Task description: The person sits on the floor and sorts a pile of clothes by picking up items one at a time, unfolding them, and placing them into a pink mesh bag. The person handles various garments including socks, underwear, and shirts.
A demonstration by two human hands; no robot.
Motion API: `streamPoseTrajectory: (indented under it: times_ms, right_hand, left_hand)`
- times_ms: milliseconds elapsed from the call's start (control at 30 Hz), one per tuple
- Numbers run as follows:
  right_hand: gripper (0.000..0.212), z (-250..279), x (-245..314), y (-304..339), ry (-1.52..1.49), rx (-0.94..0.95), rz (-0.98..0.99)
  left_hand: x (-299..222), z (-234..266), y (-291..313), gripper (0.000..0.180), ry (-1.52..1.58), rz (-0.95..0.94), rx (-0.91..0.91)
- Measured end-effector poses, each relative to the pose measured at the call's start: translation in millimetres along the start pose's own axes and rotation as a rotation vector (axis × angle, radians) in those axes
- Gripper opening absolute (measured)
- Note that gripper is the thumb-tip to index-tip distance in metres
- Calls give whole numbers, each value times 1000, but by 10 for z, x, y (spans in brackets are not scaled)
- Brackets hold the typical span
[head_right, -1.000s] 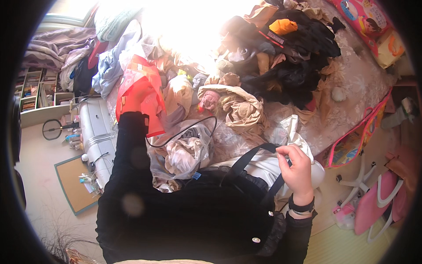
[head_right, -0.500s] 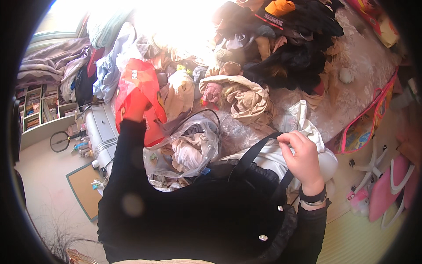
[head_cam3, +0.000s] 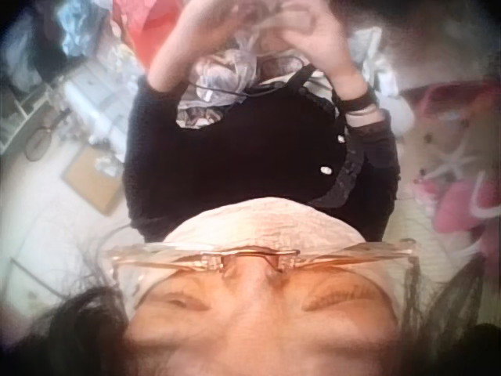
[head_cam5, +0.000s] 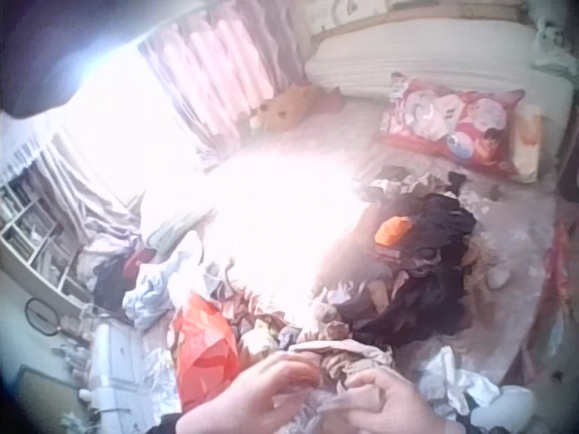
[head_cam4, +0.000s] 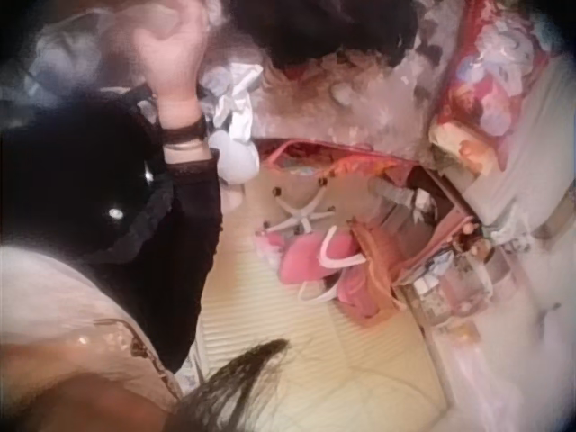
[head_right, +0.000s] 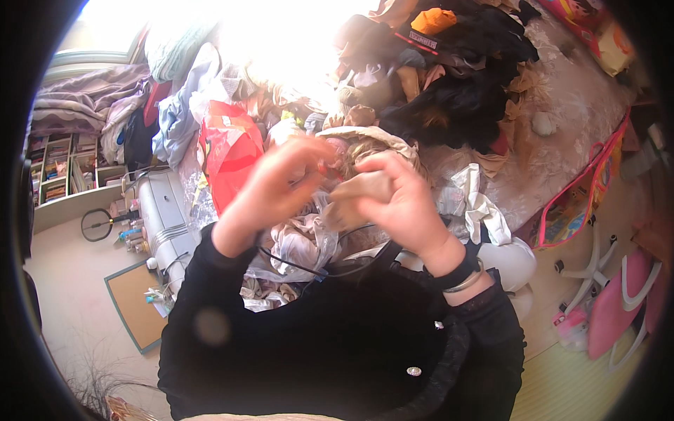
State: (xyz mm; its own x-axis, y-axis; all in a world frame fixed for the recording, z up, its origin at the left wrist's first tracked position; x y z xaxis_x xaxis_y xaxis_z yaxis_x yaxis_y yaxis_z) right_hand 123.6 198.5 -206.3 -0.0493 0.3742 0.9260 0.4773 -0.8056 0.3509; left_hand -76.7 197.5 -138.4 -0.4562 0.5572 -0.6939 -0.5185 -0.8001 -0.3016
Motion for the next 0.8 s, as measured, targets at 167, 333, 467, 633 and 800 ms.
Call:
streamPoseTrajectory:
  times_ms: [167,333,467,633,800]
  right_hand:
    - [59,-43,-7,-332,-291,-98,-77]
    - [67,-352,219,-448,-325,190,214]
    - [75,-412,183,-369,136,211,-109]
    - [92,-661,184,-430,412,69,297]
    - [66,-798,70,-629,450,-53,313]
  left_hand:
    - [629,841,826,96,-986,796,431]
    - [709,1640,1150,52,-1068,924,12]
    - [53,1821,995,54,-1181,845,-327]
    - [-556,1470,545,54,-906,299,-755]
    - [-603,1525,302,46,-843,154,-888]
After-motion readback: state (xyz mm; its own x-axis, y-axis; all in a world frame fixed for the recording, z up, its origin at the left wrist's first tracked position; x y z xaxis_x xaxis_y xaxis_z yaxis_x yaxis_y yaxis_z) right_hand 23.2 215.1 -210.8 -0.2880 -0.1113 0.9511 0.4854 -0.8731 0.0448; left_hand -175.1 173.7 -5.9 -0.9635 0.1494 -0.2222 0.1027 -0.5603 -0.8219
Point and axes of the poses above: each hand's wrist, its own y-axis away from the middle knuckle, its own z-axis out of the back of the hand, x = y × z, the point moved 2 cm from there along -y, towards the middle knuckle, and after that the axes turned 13 degrees about -z, right-handed, at the moved point
